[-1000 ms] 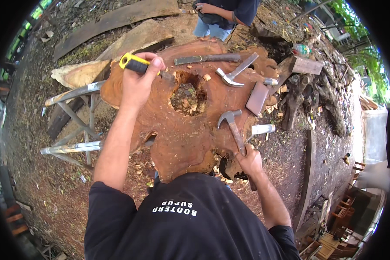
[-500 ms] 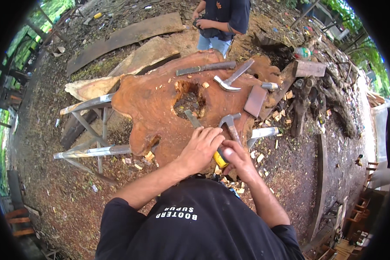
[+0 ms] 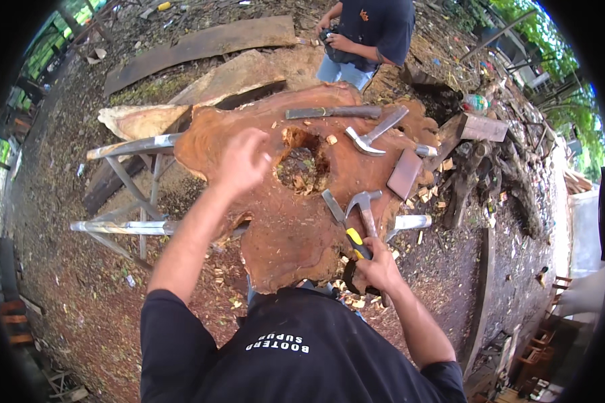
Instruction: The person uses a hammer and a chisel to hollow out the center of a large wooden slab resting on sawhorses. The person repeatedly strikes the chisel with the hammer to remove wood chips from a central hole.
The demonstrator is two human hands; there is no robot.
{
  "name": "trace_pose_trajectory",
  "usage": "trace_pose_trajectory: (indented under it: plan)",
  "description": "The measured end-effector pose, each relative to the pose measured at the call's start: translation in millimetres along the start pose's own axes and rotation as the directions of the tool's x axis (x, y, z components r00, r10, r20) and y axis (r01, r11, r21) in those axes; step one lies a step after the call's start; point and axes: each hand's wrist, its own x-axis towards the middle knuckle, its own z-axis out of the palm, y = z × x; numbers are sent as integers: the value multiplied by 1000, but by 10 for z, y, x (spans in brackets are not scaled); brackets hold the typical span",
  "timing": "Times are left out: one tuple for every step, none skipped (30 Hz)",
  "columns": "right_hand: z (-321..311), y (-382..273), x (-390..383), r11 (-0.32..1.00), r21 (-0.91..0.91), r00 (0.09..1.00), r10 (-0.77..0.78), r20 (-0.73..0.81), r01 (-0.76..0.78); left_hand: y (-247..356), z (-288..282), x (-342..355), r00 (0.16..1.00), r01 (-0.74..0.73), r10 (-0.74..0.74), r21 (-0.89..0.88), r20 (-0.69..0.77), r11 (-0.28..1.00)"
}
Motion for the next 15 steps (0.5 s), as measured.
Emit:
trace_pose_trajectory:
  plan:
    - [10, 208, 59, 986, -134, 990, -109, -85, 97, -294, 18, 156, 991, 131, -129, 40, -46, 991]
    - [-37, 149, 59, 984, -152, 991, -103, -80, 90, -602, 44, 292, 961, 267, -259, 78, -94, 961]
    - [-84, 46, 31, 985, -158, 993, -83, -83, 69, -903, 72, 394, 955, 285, -271, 125, -116, 950]
    - [-139, -50, -6, 985, -165, 995, -58, -87, 43, -1142, 115, 490, 950, 302, -281, 170, -133, 938]
    - [-204, -127, -19, 988, -155, 994, -19, -107, 2, -1287, 158, 604, 952, 292, -266, 183, -154, 939]
    - [-277, -192, -28, 983, -177, 992, 23, -125, -45, -1401, 207, 714, 953, 281, -249, 195, -174, 940]
    - [-345, -270, -34, 980, -199, 992, -1, -125, -24, -1531, 227, 793, 948, 282, -238, 208, -212, 937]
    - [-411, -358, -48, 975, -221, 992, -26, -122, -1, -1657, 251, 855, 941, 285, -228, 222, -250, 932]
    - [-474, -472, -60, 960, -281, 990, -50, -132, 11, -1793, 294, 931, 939, 295, -241, 214, -246, 931]
    - [-539, -516, -53, 931, -320, 961, -235, -148, 179, -1836, 342, 974, 937, 304, -255, 203, -237, 931]
    - [-618, -593, -37, 917, -350, 960, -249, -129, 191, -1875, 395, 1003, 933, 319, -251, 271, -260, 908]
    - [-686, -690, -16, 904, -377, 959, -260, -111, 202, -1875, 451, 1012, 929, 331, -243, 338, -278, 881]
    - [-753, -828, -19, 880, -425, 960, -269, -75, 213, -1786, 538, 1012, 926, 331, -214, 395, -312, 857]
    - [-802, -876, 18, 819, -498, 937, -347, -36, 284, -1775, 586, 999, 926, 336, -228, 383, -300, 860]
    - [-839, -968, 57, 755, -574, 923, -386, -1, 315, -1782, 610, 989, 914, 330, -178, 413, -364, 849]
